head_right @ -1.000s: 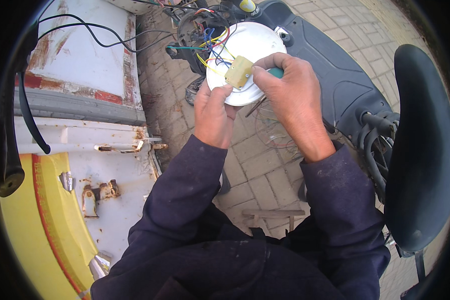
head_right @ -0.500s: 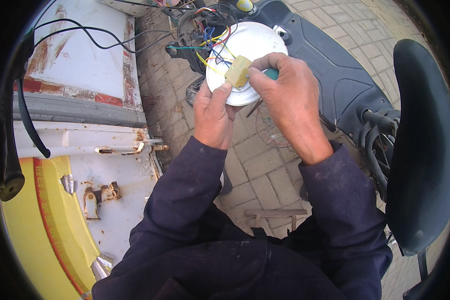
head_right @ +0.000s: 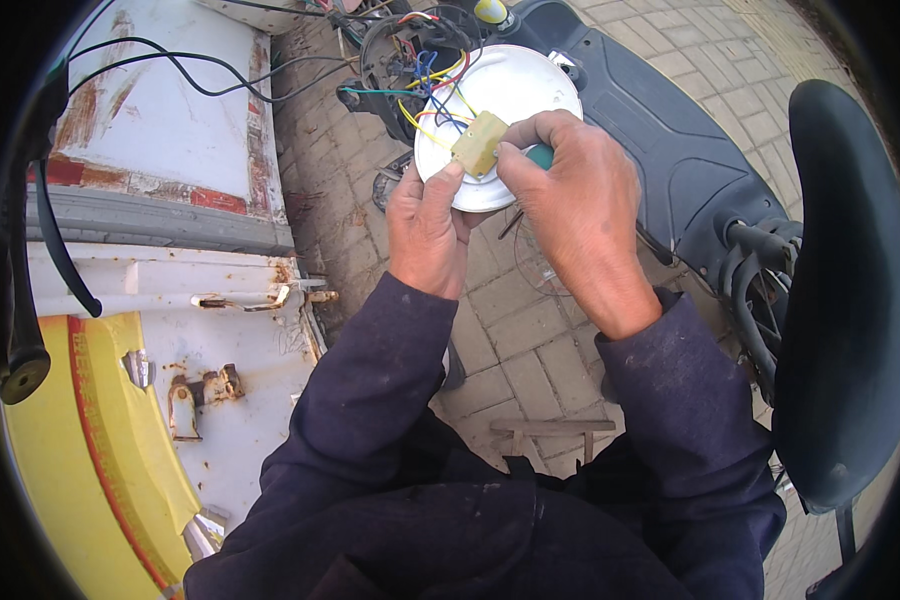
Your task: The person uses a screwdriver to loosen and tighten screws on a small white circular electrical component with wires. They then attach a metal reflector to the component and adjust the wiring.
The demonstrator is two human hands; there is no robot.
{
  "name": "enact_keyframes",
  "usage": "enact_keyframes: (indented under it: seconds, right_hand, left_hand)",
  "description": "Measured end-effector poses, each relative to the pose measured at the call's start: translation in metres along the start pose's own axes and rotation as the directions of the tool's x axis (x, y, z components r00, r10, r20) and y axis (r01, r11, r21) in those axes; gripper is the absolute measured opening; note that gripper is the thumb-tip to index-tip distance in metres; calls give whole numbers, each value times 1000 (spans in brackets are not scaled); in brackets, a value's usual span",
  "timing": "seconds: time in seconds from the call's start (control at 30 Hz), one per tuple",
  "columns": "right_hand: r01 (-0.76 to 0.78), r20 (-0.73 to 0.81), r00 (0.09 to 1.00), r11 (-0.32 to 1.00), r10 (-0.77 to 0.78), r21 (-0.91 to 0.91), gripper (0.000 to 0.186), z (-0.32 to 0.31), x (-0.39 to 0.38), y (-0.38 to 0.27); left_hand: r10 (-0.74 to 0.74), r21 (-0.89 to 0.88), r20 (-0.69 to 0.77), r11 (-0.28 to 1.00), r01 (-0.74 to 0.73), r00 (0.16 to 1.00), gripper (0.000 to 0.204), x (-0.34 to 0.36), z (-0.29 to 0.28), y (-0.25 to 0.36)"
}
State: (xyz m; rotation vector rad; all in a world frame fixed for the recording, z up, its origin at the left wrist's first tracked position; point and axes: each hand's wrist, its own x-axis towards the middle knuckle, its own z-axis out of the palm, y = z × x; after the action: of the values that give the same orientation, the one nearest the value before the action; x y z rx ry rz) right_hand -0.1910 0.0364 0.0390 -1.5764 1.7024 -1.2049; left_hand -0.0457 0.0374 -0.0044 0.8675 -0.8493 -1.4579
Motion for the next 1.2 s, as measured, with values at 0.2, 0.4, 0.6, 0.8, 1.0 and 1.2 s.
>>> enact_keyframes:
  seconds: [0.2, 0.4, 0.6, 0.8, 1.0, 1.2]
  right_hand:
    - [-33, 19, 999, 999, 33, -19, 23, 0, -2, -3]
    - [-32, -1, 999, 999, 32, 3, 23, 3, -2, -2]
    - [10, -30, 1000, 1000, -10, -9, 23, 5, -5, -2]
    - [18, -30, 999, 998, -19, -54, 24, 5, -7, -4]
    - [8, 6, 1000, 999, -8, -39, 25, 7, -3, -1]
    - [-73, 78, 995, 991, 65, 116, 21, 6, 2, 4]
  left_hand:
    - [-20, -5, -22, 1000, 19, 1000, 38, -1, 1, 2]
    - [-30, -54, -28, 998, 29, 999, 40, -1, 2, 2]
    - [-52, -107, -55, 993, 46, 997, 40, 0, 4, 2]
    - [-82, -88, -62, 993, 76, 995, 39, 0, 4, 4]
    - [-102, -106, -90, 990, 92, 991, 36, -1, 6, 6]
    - [-88, -36, -133, 996, 84, 987, 34, 2, 1, 7]
